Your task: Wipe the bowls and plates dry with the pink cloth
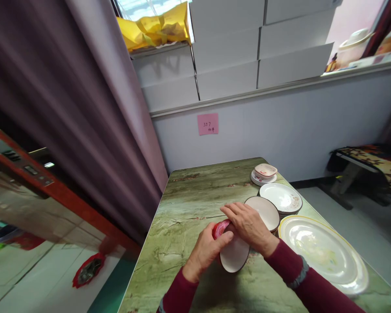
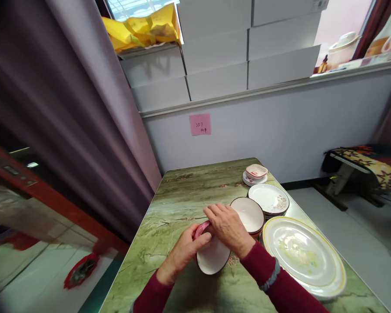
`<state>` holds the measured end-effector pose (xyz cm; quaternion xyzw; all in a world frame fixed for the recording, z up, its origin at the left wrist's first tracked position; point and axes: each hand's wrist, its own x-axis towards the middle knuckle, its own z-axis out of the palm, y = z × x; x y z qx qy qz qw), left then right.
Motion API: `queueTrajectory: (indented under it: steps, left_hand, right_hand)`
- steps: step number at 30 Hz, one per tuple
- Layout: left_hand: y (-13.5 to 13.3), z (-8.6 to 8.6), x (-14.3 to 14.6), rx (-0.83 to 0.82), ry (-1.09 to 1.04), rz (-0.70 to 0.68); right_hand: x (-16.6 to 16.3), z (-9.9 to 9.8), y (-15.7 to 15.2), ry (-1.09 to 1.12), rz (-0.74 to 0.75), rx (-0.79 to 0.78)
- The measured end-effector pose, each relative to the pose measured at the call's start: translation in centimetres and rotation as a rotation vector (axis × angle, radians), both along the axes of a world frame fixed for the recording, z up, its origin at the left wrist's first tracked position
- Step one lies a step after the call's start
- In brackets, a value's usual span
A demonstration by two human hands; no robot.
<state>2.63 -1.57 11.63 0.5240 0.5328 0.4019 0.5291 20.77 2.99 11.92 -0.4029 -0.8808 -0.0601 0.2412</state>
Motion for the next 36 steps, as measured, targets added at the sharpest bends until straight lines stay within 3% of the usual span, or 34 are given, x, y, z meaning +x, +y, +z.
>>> queueTrajectory:
  steps: [6, 9, 12, 14, 19, 22, 26, 30, 36]
  left_hand:
    - [-0.2, 1.0, 0.7, -0.180, -0.391, 0.024]
    - [0.1, 1.1, 0.6, -0.136, -0.447, 0.117]
    - [0.2, 0.9, 0.3, -0.156, -0.435, 0.149]
    - [0.1, 0.8, 0.3, -0.209, -0.441, 0.116]
    - [-0.4, 0.4, 0.9, -0.281, -0.549, 0.035]
    - [-0.6, -0.1, 1.2, -0.296, -0.623, 0.023]
    - [-0.5, -0.7, 0.8, -0.301, -0.611, 0.076]
    - [-0.2, -0.6, 0.2, -0.280, -0.480, 0.139]
    - [-0.2, -0.3, 0.7, -0.188, -0.407, 0.013]
  right_hand:
    - [0.8, -0.8, 0.9, 0.087, -0.182, -0.197]
    - [0.7, -0.5, 0.9, 0.094, -0.316, -0.274]
    - [0.5, -0.3, 0.7, 0.102, -0.400, -0.222]
    - [0.5, -0.1, 0.8, 0.138, -0.369, -0.161]
    - [0.7, 0.2, 2.3, 0.334, -0.104, -0.067]
    - [0.6, 0.2, 3.0, 0.424, -0.174, 0.007]
    - [0.7, -0.1, 1.7, 0.371, -0.295, 0.087]
    - [0.6, -0.4, -0.4, 0.294, -0.169, 0.003]
    - [-0.2, -1.8, -0.5, 0.224, -0.081, -0.255]
